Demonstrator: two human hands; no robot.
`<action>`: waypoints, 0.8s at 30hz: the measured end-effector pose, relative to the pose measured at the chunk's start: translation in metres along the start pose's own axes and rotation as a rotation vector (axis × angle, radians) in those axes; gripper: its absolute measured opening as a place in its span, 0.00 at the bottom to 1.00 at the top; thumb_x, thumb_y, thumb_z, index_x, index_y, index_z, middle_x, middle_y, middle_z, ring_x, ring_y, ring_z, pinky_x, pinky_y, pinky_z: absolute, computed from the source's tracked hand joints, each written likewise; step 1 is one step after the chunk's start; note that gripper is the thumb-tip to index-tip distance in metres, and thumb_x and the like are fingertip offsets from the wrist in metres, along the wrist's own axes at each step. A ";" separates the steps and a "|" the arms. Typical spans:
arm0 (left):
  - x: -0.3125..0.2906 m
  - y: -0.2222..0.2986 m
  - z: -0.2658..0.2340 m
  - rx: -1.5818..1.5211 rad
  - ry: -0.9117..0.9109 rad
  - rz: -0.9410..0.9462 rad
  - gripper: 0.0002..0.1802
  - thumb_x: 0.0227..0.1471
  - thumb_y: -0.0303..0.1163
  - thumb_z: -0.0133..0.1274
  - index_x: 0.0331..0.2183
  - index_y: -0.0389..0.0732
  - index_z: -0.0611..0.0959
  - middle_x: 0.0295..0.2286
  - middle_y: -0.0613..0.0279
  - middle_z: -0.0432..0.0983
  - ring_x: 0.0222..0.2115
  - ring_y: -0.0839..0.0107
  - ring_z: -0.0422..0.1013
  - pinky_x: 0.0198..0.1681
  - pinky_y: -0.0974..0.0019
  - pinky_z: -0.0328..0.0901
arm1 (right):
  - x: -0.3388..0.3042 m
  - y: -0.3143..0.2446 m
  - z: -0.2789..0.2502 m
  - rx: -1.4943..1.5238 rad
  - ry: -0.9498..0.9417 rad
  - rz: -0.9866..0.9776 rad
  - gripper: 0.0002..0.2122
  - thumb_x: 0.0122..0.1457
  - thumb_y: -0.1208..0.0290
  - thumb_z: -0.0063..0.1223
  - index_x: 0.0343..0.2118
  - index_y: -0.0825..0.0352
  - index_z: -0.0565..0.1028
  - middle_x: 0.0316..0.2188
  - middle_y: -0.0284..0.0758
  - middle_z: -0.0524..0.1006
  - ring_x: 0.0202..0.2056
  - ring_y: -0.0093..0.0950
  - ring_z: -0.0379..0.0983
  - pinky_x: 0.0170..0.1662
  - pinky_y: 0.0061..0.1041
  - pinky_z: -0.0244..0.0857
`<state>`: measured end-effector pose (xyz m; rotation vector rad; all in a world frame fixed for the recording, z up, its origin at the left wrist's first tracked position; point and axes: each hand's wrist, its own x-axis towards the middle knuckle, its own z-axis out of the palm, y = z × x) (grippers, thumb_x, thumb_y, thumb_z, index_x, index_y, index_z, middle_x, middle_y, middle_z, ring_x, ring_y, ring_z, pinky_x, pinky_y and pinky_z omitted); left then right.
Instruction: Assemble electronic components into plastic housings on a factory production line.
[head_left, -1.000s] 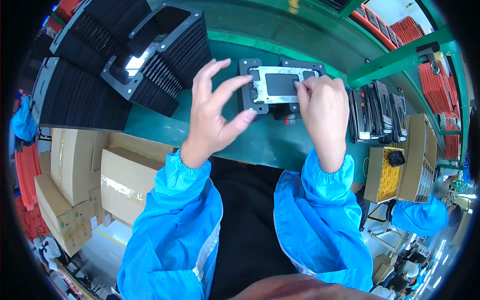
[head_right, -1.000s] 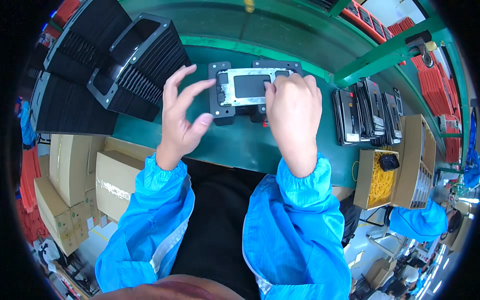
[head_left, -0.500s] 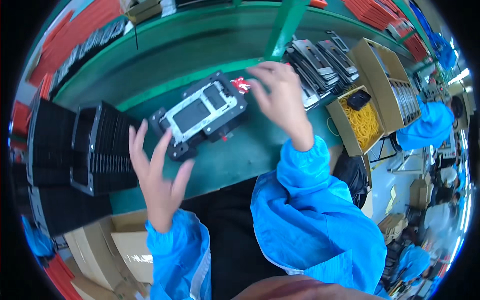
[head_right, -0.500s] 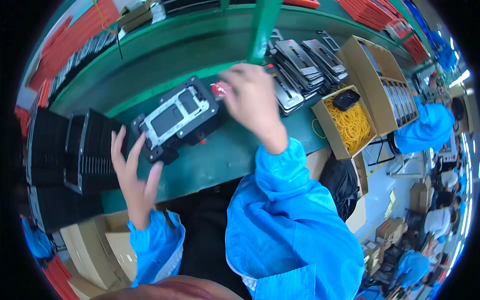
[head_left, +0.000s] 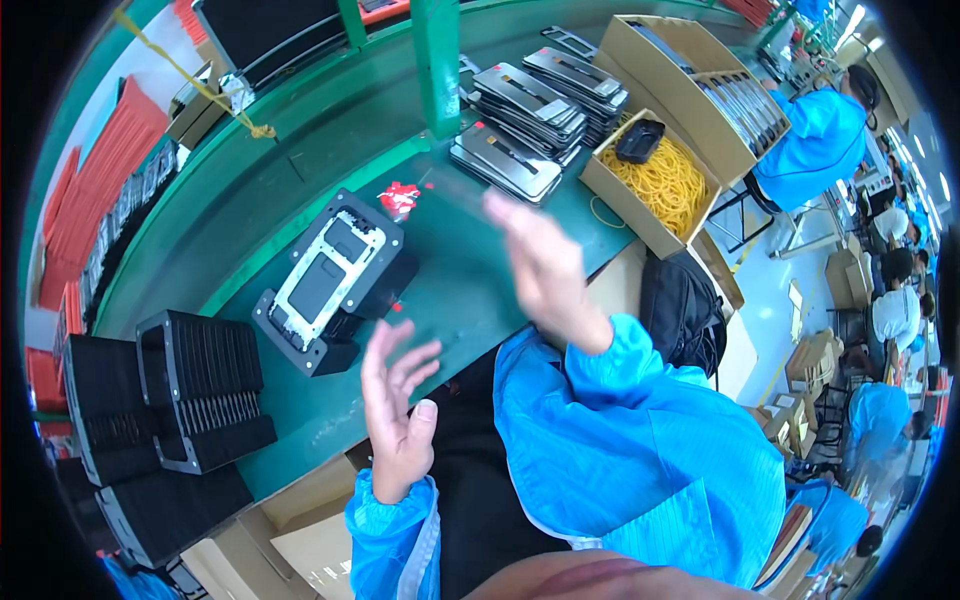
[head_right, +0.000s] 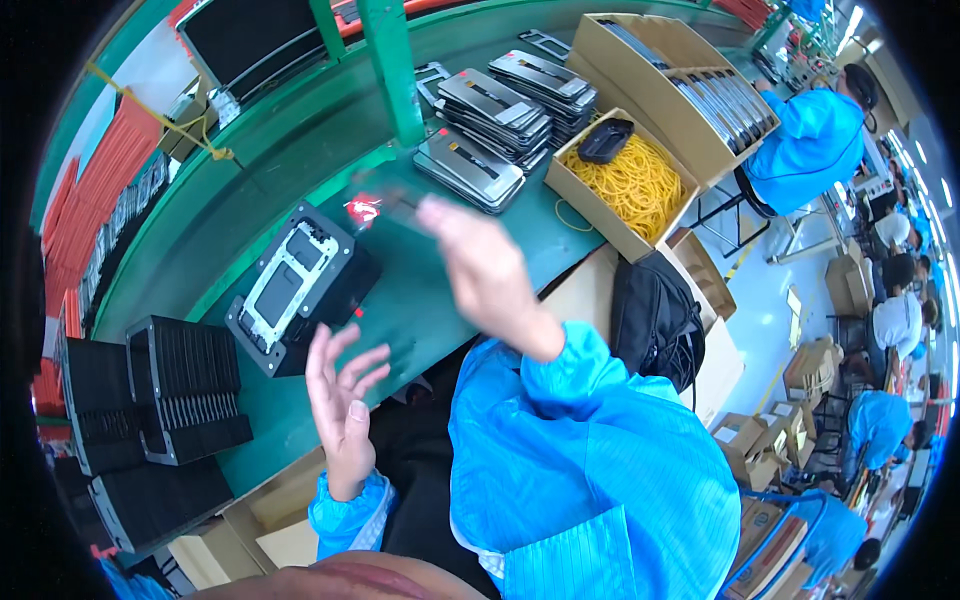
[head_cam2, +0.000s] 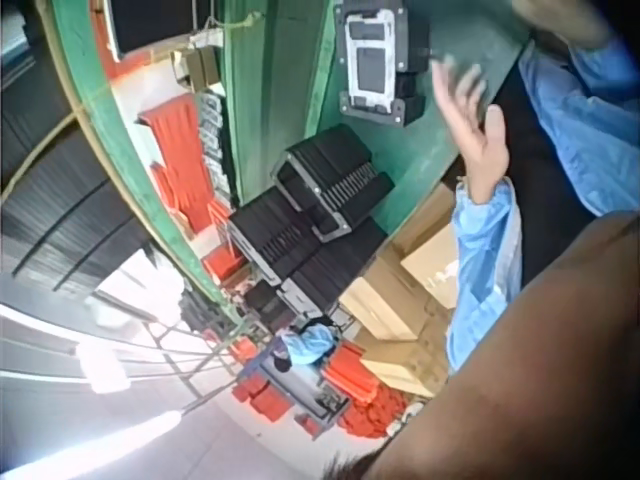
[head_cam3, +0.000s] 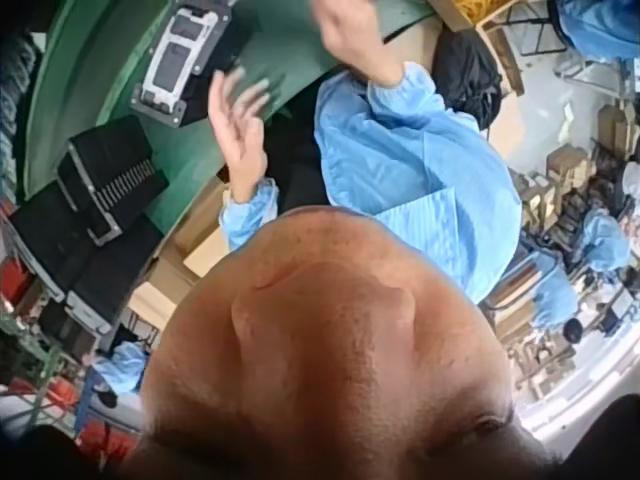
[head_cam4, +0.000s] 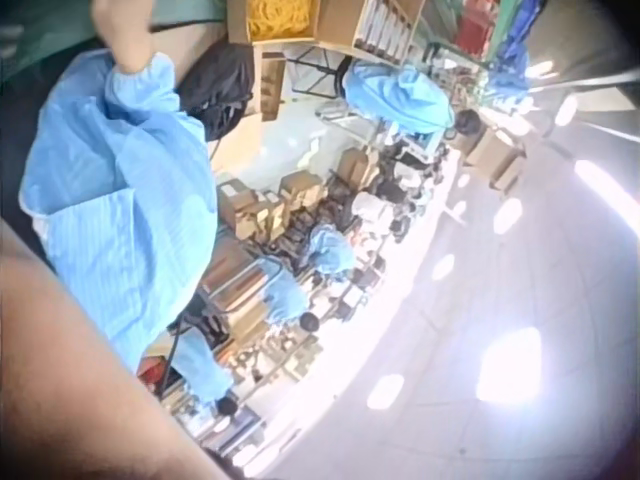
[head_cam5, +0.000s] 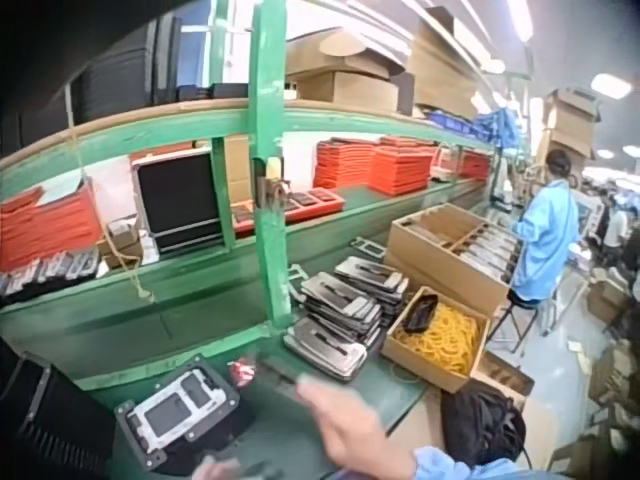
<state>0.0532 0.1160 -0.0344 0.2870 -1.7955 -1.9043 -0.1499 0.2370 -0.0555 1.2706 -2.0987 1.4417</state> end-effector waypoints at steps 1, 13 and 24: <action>0.003 0.001 0.006 -0.025 0.036 0.069 0.29 0.64 0.41 0.50 0.58 0.33 0.67 0.57 0.43 0.65 0.56 0.49 0.69 0.57 0.49 0.67 | -0.004 -0.017 0.005 0.115 -0.023 -0.148 0.17 0.62 0.83 0.50 0.53 0.70 0.77 0.52 0.49 0.78 0.55 0.47 0.75 0.61 0.42 0.65; -0.023 -0.039 -0.031 0.721 -0.035 0.215 0.49 0.47 0.33 0.67 0.66 0.36 0.63 0.57 0.42 0.61 0.54 0.46 0.66 0.53 0.55 0.68 | -0.011 -0.073 0.046 1.159 -0.364 0.510 0.14 0.68 0.69 0.52 0.52 0.71 0.72 0.50 0.37 0.73 0.51 0.28 0.72 0.57 0.30 0.65; -0.023 -0.035 -0.045 0.107 -0.133 0.019 0.44 0.57 0.43 0.60 0.66 0.35 0.59 0.57 0.41 0.62 0.48 0.55 0.69 0.41 0.60 0.73 | 0.030 -0.023 0.052 1.254 -0.411 0.299 0.10 0.72 0.63 0.44 0.37 0.65 0.67 0.38 0.34 0.70 0.35 0.24 0.67 0.39 0.24 0.64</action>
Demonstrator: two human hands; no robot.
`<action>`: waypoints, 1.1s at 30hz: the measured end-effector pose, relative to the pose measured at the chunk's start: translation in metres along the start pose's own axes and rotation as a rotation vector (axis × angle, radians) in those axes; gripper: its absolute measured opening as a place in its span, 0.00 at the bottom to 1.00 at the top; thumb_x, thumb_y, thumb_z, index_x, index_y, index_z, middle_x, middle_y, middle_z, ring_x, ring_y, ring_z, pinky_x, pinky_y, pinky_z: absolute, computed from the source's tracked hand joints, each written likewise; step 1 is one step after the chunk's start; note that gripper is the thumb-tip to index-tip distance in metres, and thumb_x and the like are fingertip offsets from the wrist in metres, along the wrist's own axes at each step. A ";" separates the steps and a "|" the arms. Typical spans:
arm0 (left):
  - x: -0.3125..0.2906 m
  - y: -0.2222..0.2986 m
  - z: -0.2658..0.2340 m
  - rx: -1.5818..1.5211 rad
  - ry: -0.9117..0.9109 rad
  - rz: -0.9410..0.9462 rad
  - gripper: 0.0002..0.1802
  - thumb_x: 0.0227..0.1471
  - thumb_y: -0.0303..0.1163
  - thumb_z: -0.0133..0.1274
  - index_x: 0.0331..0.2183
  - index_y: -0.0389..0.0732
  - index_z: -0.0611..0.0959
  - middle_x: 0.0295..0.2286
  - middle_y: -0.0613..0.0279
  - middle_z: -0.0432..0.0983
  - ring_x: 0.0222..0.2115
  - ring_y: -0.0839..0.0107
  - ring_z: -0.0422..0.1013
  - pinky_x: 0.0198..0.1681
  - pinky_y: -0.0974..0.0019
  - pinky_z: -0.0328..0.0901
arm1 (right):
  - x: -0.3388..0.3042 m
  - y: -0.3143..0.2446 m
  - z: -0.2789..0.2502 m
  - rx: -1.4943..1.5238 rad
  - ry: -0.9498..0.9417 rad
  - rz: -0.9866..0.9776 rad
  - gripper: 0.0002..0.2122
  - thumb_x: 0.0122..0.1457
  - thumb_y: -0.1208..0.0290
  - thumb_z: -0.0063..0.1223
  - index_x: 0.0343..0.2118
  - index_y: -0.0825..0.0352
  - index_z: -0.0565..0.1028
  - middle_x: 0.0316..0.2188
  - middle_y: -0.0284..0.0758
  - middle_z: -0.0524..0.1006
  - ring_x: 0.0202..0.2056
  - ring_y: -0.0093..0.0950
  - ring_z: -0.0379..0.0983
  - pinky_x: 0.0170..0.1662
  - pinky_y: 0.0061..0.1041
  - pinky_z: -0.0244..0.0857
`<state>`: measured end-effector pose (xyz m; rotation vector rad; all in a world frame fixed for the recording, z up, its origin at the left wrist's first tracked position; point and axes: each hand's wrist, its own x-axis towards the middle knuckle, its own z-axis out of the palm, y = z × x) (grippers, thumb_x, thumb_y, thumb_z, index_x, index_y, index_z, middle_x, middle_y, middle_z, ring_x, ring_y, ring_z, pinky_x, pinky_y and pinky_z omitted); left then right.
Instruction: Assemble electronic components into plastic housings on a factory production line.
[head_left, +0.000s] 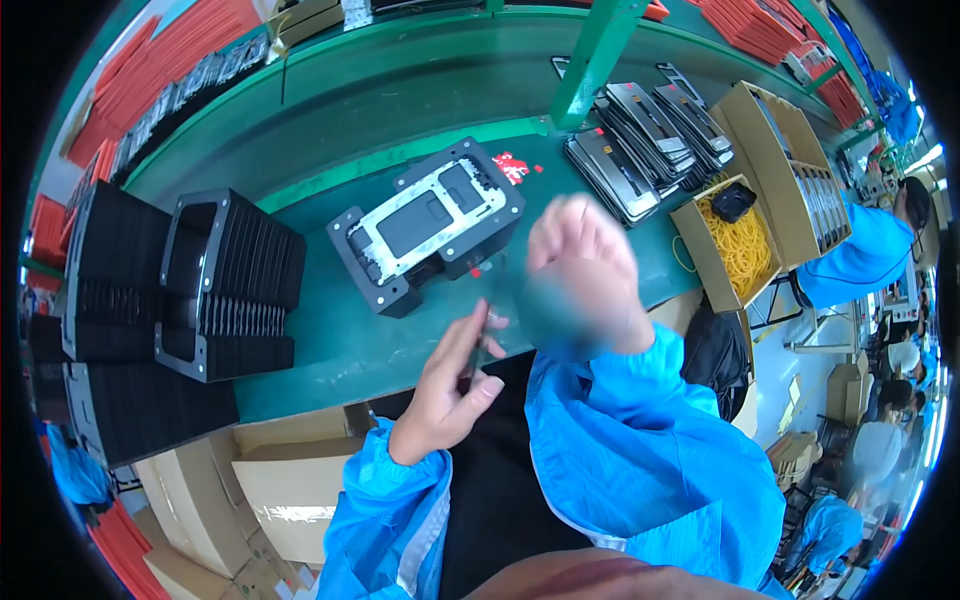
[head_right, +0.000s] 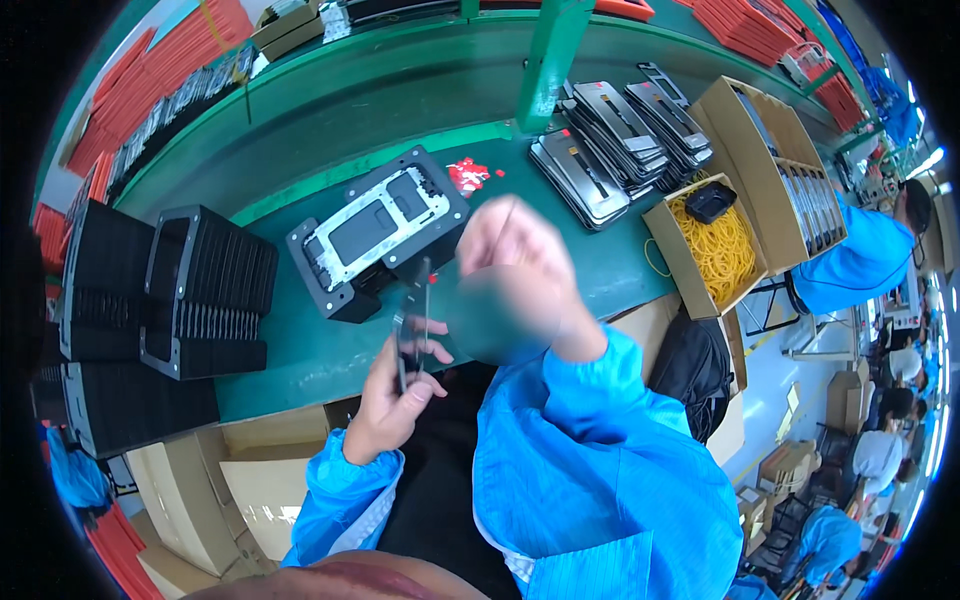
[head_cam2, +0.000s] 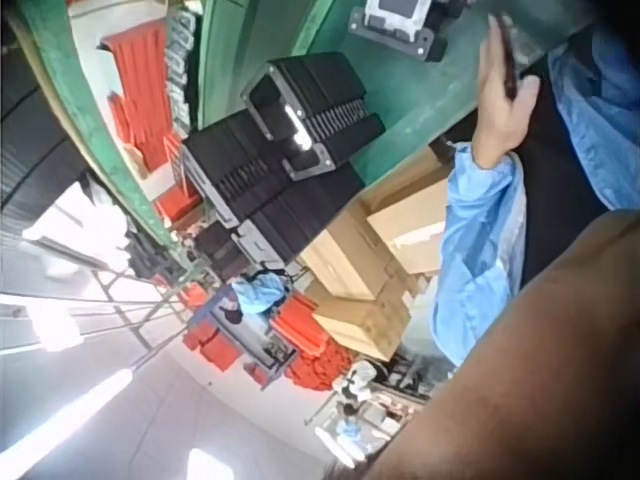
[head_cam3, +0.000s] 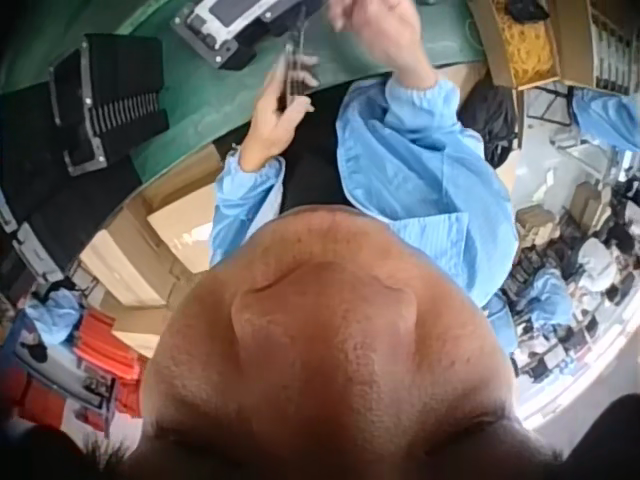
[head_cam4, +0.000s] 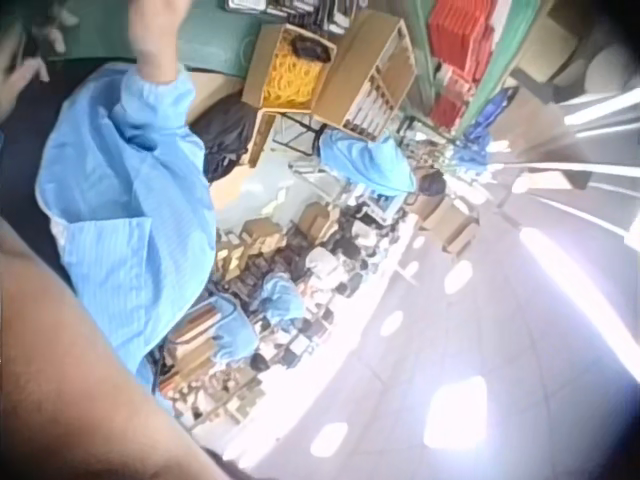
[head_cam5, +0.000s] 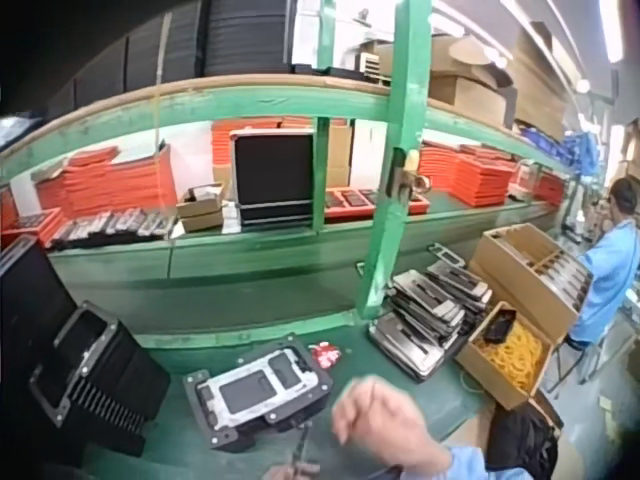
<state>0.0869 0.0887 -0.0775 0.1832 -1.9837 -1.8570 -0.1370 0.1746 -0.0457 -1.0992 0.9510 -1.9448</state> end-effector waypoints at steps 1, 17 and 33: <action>0.001 0.004 -0.001 -0.233 0.018 -0.128 0.45 0.58 0.47 0.59 0.66 0.35 0.59 0.57 0.41 0.62 0.48 0.56 0.70 0.40 0.59 0.74 | 0.015 0.000 -0.014 -0.057 0.122 0.024 0.10 0.72 0.64 0.44 0.38 0.65 0.68 0.36 0.34 0.70 0.35 0.26 0.68 0.38 0.25 0.65; 0.021 0.038 -0.025 -0.654 0.226 -0.092 0.51 0.61 0.71 0.34 0.64 0.34 0.60 0.57 0.40 0.65 0.48 0.51 0.75 0.36 0.54 0.79 | 0.056 -0.026 0.033 -0.182 -0.114 -0.011 0.04 0.60 0.76 0.60 0.38 0.67 0.82 0.29 0.34 0.78 0.26 0.21 0.75 0.29 0.20 0.65; 0.071 0.062 -0.084 0.852 0.378 0.159 0.43 0.47 0.40 0.67 0.61 0.35 0.72 0.47 0.52 0.75 0.45 0.57 0.72 0.50 0.60 0.69 | 0.094 0.043 -0.078 -0.282 0.211 0.077 0.13 0.70 0.65 0.48 0.41 0.70 0.79 0.19 0.23 0.71 0.21 0.12 0.64 0.24 0.15 0.55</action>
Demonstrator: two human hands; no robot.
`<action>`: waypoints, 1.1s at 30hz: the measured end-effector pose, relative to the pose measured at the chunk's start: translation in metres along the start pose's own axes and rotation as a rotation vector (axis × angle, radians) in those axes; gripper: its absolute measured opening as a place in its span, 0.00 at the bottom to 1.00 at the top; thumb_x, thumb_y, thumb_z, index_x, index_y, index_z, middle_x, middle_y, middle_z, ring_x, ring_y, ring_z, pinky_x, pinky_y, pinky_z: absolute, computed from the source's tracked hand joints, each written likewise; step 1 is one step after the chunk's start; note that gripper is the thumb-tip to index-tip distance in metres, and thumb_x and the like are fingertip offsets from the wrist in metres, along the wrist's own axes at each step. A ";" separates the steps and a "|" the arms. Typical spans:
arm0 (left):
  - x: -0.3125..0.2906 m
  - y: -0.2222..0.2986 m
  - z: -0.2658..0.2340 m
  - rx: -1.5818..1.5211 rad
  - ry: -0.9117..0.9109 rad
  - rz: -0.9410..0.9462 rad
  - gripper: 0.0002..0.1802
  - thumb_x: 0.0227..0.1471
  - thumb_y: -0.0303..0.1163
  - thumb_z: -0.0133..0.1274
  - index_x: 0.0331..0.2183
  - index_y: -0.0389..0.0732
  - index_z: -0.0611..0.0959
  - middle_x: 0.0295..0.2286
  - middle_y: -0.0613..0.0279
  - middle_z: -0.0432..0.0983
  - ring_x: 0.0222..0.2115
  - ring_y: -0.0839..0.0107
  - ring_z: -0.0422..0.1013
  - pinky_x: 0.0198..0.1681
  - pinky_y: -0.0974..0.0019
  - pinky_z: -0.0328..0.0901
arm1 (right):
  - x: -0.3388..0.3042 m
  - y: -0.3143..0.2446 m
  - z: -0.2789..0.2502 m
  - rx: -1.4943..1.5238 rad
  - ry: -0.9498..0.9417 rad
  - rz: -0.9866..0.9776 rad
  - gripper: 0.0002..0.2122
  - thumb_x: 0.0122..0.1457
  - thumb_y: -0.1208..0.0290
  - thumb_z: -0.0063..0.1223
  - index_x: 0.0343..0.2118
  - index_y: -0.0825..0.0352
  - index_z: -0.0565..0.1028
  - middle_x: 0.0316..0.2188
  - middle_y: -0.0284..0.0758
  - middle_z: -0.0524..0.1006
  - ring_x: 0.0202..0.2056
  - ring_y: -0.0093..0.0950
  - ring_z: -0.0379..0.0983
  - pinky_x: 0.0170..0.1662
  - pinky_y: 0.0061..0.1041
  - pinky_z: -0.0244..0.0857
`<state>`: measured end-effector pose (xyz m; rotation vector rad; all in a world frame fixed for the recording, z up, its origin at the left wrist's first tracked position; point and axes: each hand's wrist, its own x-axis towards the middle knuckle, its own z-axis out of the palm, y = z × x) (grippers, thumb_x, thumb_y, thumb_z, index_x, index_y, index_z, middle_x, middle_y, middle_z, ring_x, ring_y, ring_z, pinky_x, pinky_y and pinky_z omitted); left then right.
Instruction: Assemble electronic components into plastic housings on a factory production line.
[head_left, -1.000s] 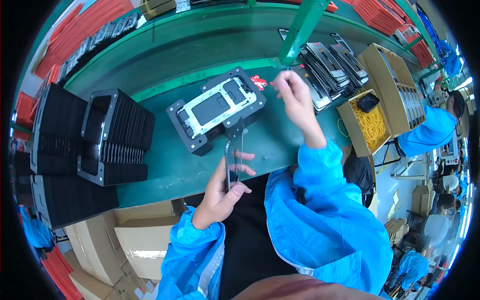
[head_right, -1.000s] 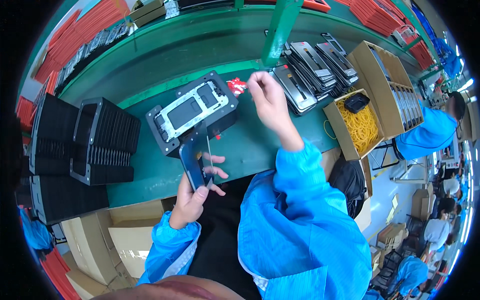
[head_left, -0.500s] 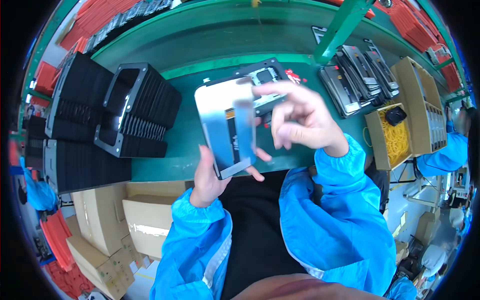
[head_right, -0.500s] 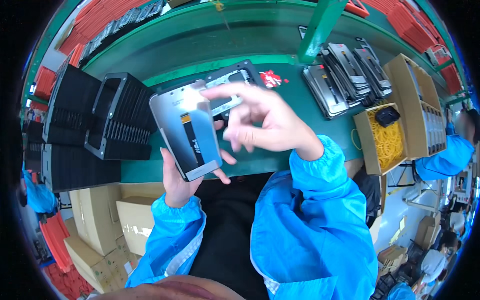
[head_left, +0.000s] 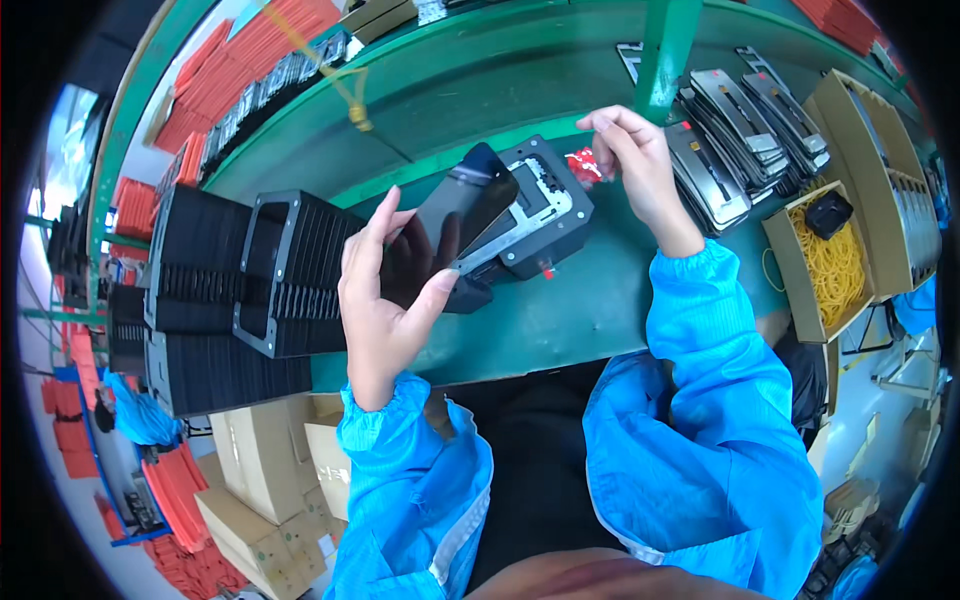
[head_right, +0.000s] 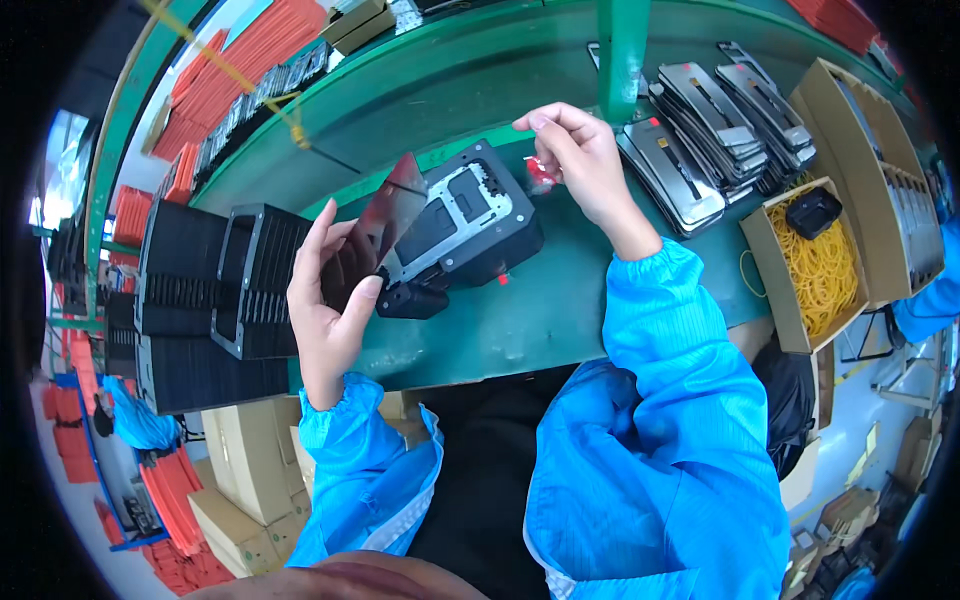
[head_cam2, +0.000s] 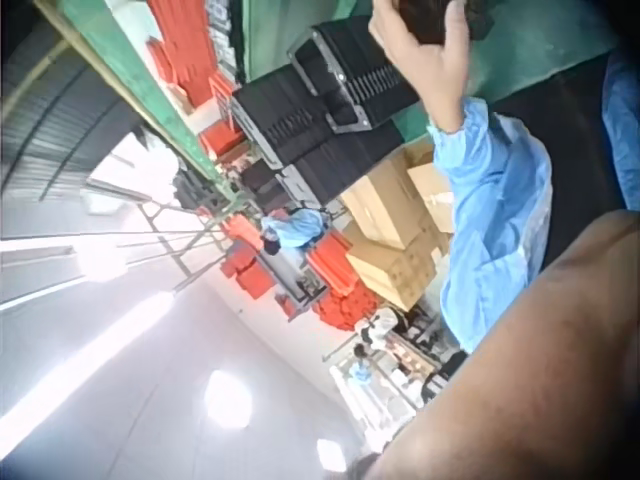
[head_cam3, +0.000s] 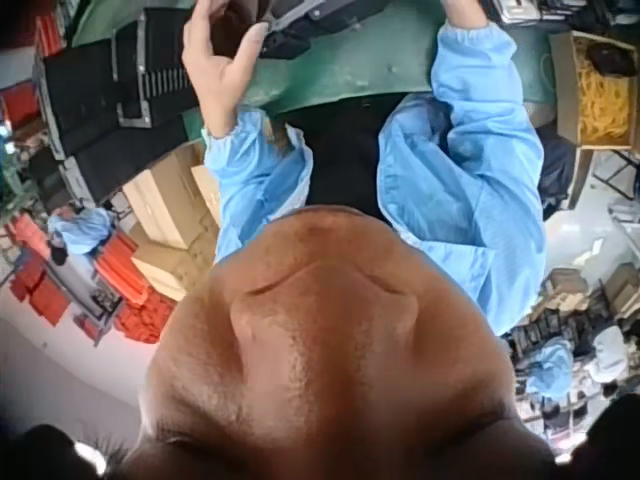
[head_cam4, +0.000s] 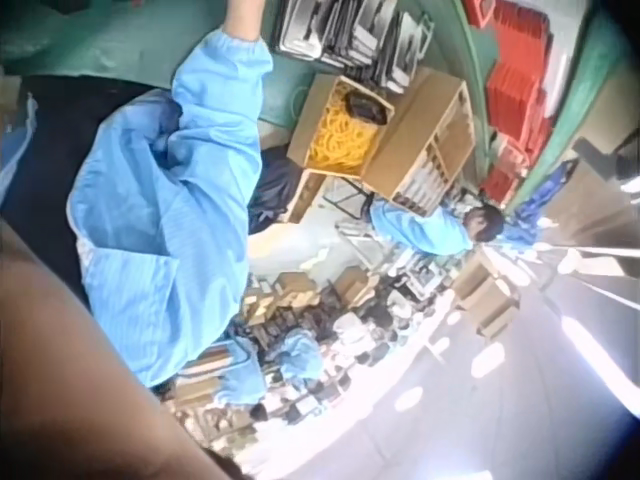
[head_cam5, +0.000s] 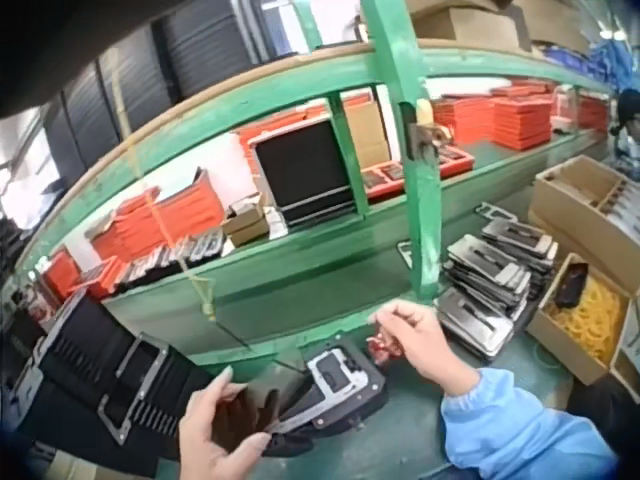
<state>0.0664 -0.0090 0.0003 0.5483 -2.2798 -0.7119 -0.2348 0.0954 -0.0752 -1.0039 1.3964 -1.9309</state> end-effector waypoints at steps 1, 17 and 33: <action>0.001 0.001 0.002 0.006 -0.021 -0.002 0.43 0.47 0.40 0.67 0.61 0.35 0.72 0.47 0.52 0.75 0.45 0.57 0.72 0.50 0.60 0.69 | -0.002 0.003 0.000 0.013 0.015 0.010 0.13 0.70 0.65 0.48 0.41 0.70 0.79 0.19 0.23 0.71 0.21 0.12 0.64 0.24 0.15 0.55; 0.037 0.010 0.055 0.190 -0.097 -0.095 0.44 0.45 0.38 0.70 0.62 0.39 0.71 0.48 0.49 0.77 0.50 0.57 0.73 0.57 0.56 0.64 | -0.016 -0.004 0.022 0.111 -0.177 0.234 0.24 0.69 0.56 0.47 0.65 0.59 0.69 0.64 0.34 0.69 0.66 0.28 0.60 0.63 0.28 0.56; 0.020 0.001 0.041 0.207 -0.046 0.034 0.51 0.35 0.40 0.76 0.60 0.37 0.72 0.46 0.51 0.78 0.49 0.51 0.72 0.63 0.45 0.57 | -0.017 0.006 0.017 0.006 -0.476 0.123 0.36 0.66 0.65 0.53 0.72 0.65 0.49 0.71 0.42 0.52 0.72 0.36 0.47 0.70 0.32 0.46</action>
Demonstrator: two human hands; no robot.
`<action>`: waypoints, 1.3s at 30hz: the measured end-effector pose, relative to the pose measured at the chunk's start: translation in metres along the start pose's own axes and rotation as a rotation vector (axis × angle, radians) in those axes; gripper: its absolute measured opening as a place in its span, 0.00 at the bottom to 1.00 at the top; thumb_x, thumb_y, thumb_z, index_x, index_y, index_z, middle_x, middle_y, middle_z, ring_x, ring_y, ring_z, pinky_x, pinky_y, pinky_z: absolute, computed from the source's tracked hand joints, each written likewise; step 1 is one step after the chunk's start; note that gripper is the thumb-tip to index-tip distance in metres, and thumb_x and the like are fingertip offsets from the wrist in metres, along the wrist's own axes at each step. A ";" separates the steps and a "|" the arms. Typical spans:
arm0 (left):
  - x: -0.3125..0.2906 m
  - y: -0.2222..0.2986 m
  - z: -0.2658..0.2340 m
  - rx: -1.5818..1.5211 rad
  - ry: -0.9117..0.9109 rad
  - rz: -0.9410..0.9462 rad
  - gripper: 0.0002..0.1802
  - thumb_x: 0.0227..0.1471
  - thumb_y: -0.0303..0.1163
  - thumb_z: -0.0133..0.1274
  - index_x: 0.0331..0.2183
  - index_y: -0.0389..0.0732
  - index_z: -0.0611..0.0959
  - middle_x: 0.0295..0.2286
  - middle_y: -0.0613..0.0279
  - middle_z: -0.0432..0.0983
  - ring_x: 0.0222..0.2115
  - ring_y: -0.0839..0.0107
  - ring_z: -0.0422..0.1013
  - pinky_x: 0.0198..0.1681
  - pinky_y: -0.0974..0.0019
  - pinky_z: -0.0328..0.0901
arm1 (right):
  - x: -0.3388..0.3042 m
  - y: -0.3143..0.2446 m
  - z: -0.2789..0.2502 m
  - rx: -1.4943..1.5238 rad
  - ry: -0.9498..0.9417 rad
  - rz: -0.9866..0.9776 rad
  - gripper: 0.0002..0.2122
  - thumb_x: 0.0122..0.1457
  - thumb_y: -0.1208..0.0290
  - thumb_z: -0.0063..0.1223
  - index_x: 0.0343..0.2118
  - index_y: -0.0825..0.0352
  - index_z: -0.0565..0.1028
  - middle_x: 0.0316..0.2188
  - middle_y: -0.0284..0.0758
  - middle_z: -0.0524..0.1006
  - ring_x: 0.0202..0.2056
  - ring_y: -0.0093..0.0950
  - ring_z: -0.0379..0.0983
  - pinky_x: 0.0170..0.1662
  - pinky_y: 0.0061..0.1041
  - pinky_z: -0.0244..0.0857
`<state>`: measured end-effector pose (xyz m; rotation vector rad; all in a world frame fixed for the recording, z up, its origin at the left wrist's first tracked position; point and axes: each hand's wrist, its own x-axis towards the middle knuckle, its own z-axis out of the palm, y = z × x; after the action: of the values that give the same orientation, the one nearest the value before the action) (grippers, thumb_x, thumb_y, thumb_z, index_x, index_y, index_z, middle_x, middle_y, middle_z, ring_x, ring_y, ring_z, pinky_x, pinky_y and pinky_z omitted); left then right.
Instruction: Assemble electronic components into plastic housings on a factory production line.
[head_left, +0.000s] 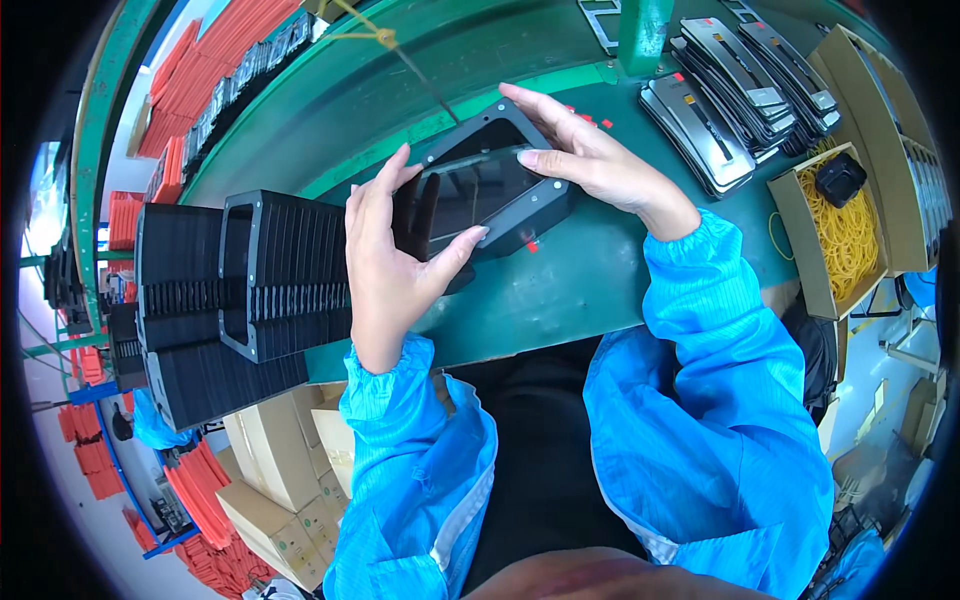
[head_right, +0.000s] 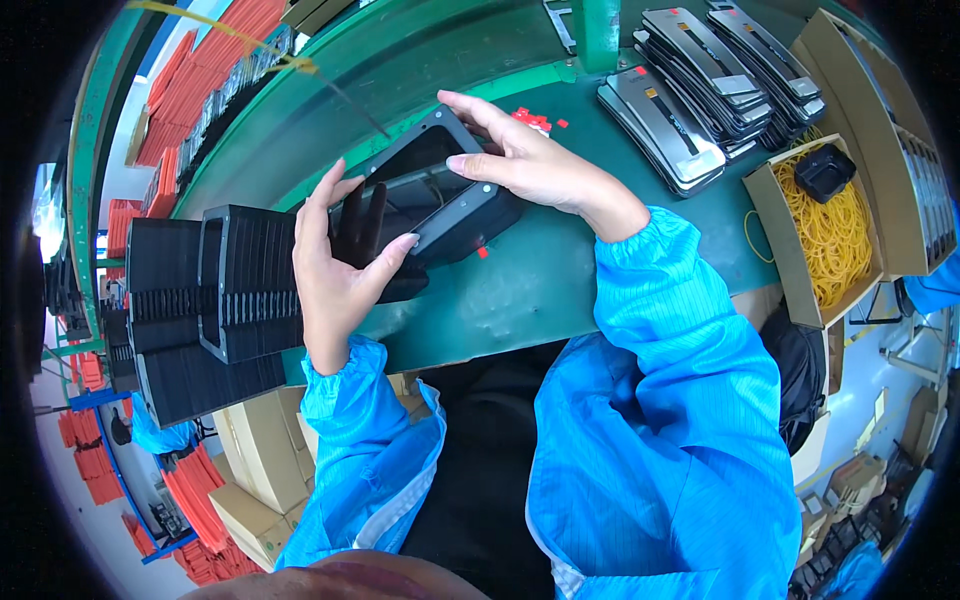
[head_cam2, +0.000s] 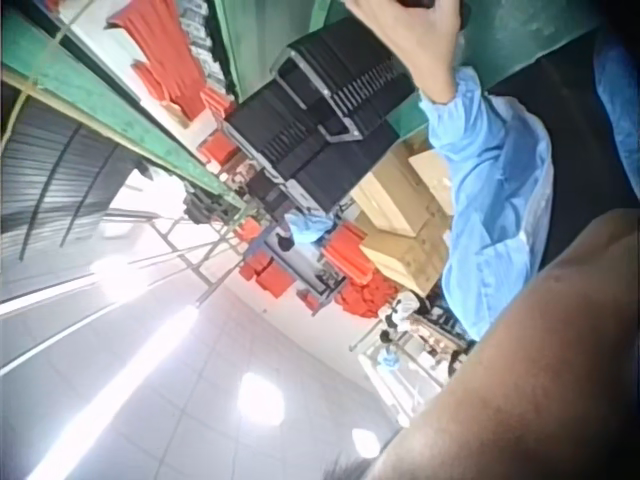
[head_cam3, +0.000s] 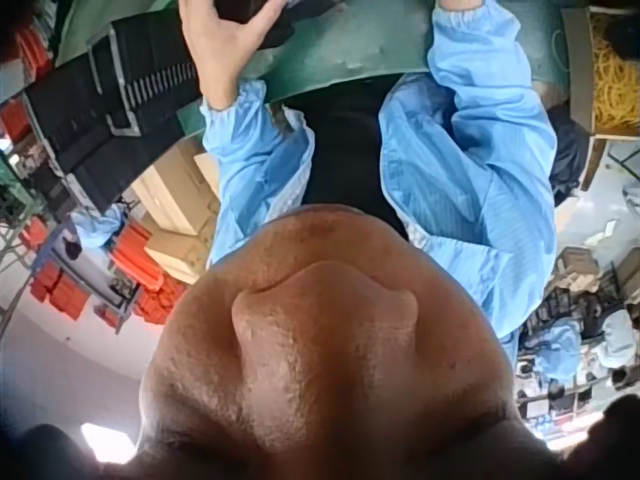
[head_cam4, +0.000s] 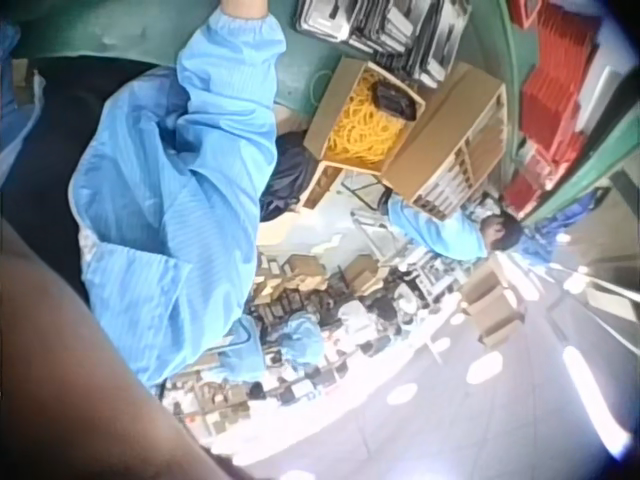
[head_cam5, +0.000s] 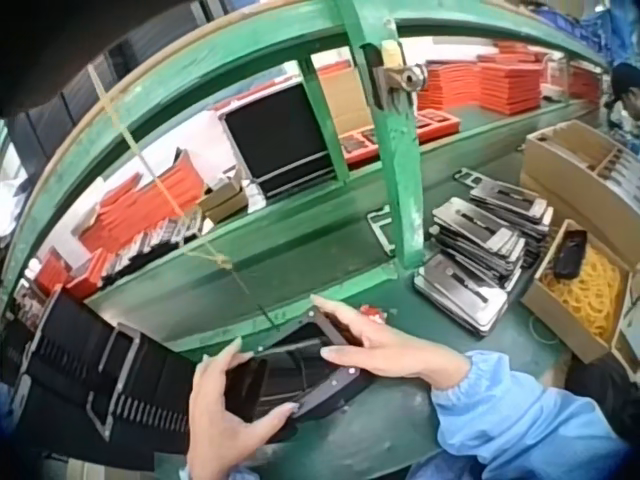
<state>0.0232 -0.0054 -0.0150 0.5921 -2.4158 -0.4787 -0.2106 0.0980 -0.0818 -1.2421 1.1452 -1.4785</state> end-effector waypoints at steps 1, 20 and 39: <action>0.000 0.000 0.000 -0.006 -0.003 -0.005 0.51 0.35 0.40 0.76 0.60 0.37 0.72 0.46 0.51 0.78 0.49 0.51 0.72 0.63 0.44 0.56 | 0.000 0.000 0.000 0.006 0.002 0.000 0.36 0.66 0.65 0.54 0.72 0.65 0.49 0.71 0.42 0.52 0.72 0.36 0.46 0.71 0.32 0.45; -0.007 -0.014 -0.018 -0.106 0.030 -0.034 0.40 0.41 0.34 0.71 0.57 0.38 0.76 0.49 0.47 0.76 0.51 0.50 0.71 0.61 0.51 0.61 | 0.000 -0.008 0.006 -0.013 0.009 0.045 0.35 0.64 0.71 0.45 0.73 0.63 0.48 0.71 0.40 0.53 0.71 0.32 0.48 0.69 0.28 0.44; -0.050 -0.060 0.027 -0.785 0.137 -0.256 0.28 0.53 0.28 0.45 0.57 0.37 0.71 0.55 0.49 0.65 0.60 0.59 0.61 0.65 0.62 0.52 | 0.011 0.000 -0.006 -0.203 0.017 -0.073 0.25 0.56 0.70 0.53 0.59 0.66 0.72 0.58 0.38 0.73 0.61 0.33 0.67 0.65 0.32 0.56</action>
<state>0.0602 -0.0248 -0.0857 0.5434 -1.8115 -1.3534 -0.2180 0.0879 -0.0803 -1.4248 1.2994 -1.4565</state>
